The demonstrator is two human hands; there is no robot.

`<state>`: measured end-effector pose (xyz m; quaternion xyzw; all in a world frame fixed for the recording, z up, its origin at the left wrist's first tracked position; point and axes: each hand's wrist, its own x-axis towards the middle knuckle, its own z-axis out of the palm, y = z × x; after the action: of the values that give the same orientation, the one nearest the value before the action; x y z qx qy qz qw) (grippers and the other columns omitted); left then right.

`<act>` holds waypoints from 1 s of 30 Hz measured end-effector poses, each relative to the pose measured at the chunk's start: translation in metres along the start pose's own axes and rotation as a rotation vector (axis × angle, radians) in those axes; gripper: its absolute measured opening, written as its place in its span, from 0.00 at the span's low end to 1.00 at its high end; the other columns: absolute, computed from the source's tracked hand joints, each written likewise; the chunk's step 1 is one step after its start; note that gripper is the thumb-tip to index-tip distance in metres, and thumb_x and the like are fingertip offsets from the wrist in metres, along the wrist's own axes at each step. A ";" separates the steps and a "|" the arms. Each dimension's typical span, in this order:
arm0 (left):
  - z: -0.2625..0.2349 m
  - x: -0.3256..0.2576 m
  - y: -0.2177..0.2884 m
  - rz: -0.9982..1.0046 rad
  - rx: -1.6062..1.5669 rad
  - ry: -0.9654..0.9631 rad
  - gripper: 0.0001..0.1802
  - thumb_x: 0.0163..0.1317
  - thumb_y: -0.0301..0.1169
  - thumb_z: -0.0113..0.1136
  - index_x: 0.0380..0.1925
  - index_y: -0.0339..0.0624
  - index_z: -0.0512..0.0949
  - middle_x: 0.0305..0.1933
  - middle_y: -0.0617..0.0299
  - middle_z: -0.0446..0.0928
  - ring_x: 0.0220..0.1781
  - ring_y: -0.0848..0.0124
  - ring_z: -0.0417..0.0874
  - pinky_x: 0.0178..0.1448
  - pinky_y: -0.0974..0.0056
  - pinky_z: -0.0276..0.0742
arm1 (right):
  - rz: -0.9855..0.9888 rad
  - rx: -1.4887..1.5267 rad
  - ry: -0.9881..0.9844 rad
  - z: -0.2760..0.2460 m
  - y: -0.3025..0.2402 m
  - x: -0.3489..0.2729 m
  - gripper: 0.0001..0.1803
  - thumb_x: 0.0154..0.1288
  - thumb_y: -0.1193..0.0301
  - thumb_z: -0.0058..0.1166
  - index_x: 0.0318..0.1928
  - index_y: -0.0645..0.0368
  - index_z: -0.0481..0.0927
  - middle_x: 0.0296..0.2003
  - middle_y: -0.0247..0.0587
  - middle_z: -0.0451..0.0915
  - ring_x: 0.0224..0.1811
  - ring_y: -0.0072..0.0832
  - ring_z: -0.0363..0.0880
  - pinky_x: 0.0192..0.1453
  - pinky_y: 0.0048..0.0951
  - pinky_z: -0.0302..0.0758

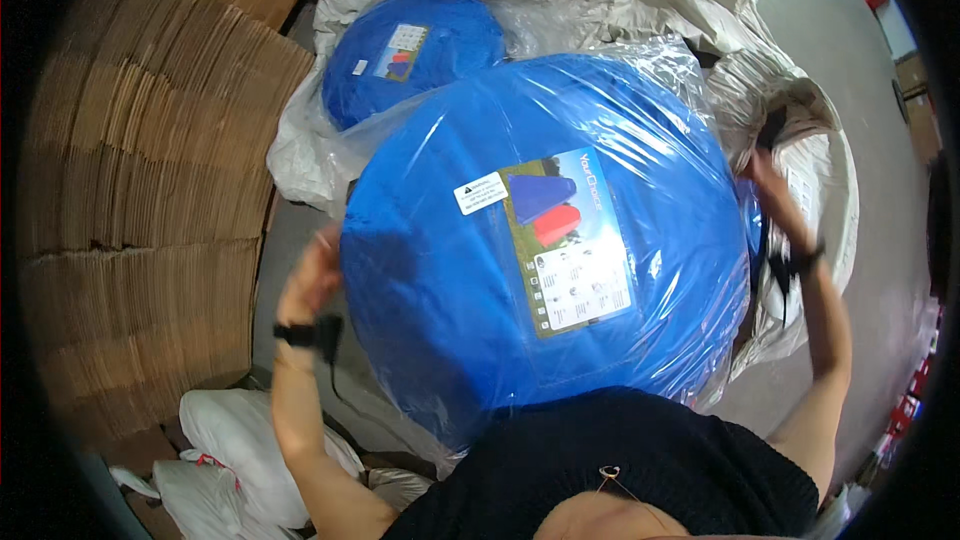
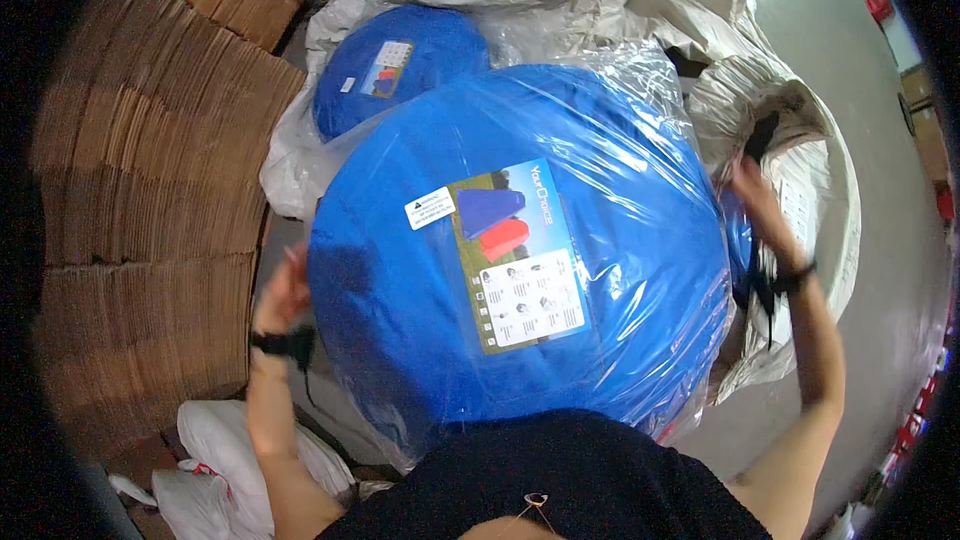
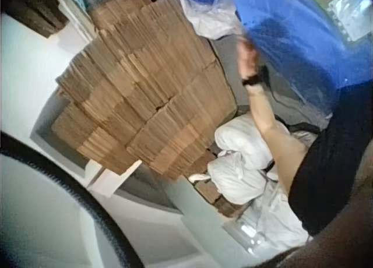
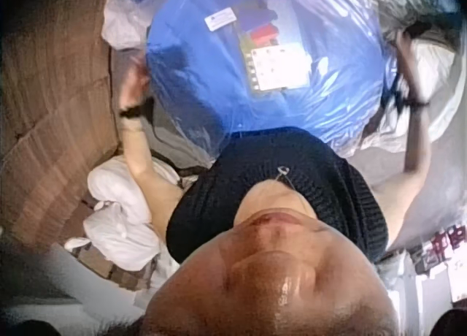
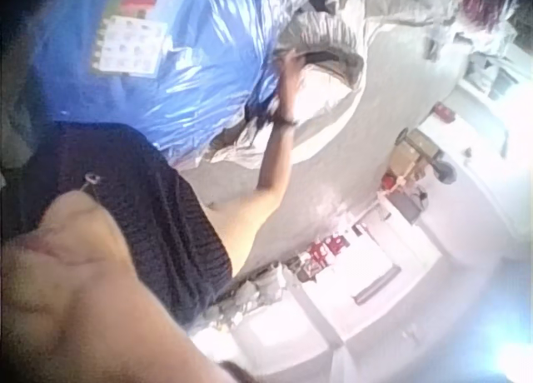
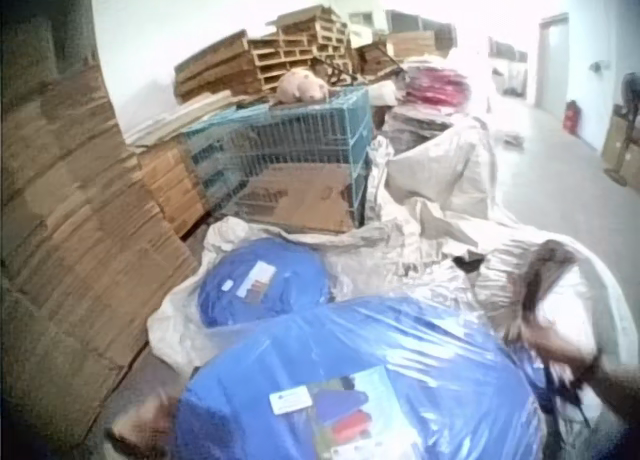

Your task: Apply labels to round blue packaged items.

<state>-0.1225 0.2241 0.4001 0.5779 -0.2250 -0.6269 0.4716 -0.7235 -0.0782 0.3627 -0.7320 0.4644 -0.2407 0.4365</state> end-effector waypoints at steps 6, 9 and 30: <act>0.058 -0.092 -0.077 -0.092 -0.249 0.232 0.29 0.54 0.43 0.61 0.51 0.35 0.69 0.49 0.56 0.73 0.49 0.66 0.74 0.53 0.61 0.71 | 0.585 0.725 0.050 0.076 -0.041 -0.209 0.29 0.61 0.62 0.51 0.58 0.65 0.62 0.52 0.40 0.69 0.53 0.26 0.67 0.58 0.27 0.63; 0.079 -0.105 -0.071 0.026 -0.034 0.329 0.25 0.52 0.36 0.63 0.47 0.32 0.71 0.44 0.56 0.76 0.45 0.66 0.76 0.51 0.62 0.71 | 0.459 0.709 0.359 0.113 -0.086 -0.191 0.20 0.64 0.65 0.49 0.51 0.64 0.69 0.42 0.35 0.73 0.42 0.20 0.70 0.48 0.22 0.66; 0.112 -0.208 0.134 0.820 -0.170 0.465 0.29 0.64 0.47 0.45 0.55 0.34 0.63 0.52 0.52 0.71 0.51 0.62 0.75 0.54 0.58 0.71 | -0.159 0.744 0.117 0.026 -0.261 0.008 0.21 0.63 0.61 0.49 0.48 0.67 0.74 0.43 0.40 0.77 0.42 0.20 0.75 0.47 0.19 0.70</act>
<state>-0.2064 0.3106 0.6434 0.5258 -0.2711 -0.2593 0.7634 -0.5777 -0.0252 0.5740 -0.5423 0.3110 -0.4673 0.6251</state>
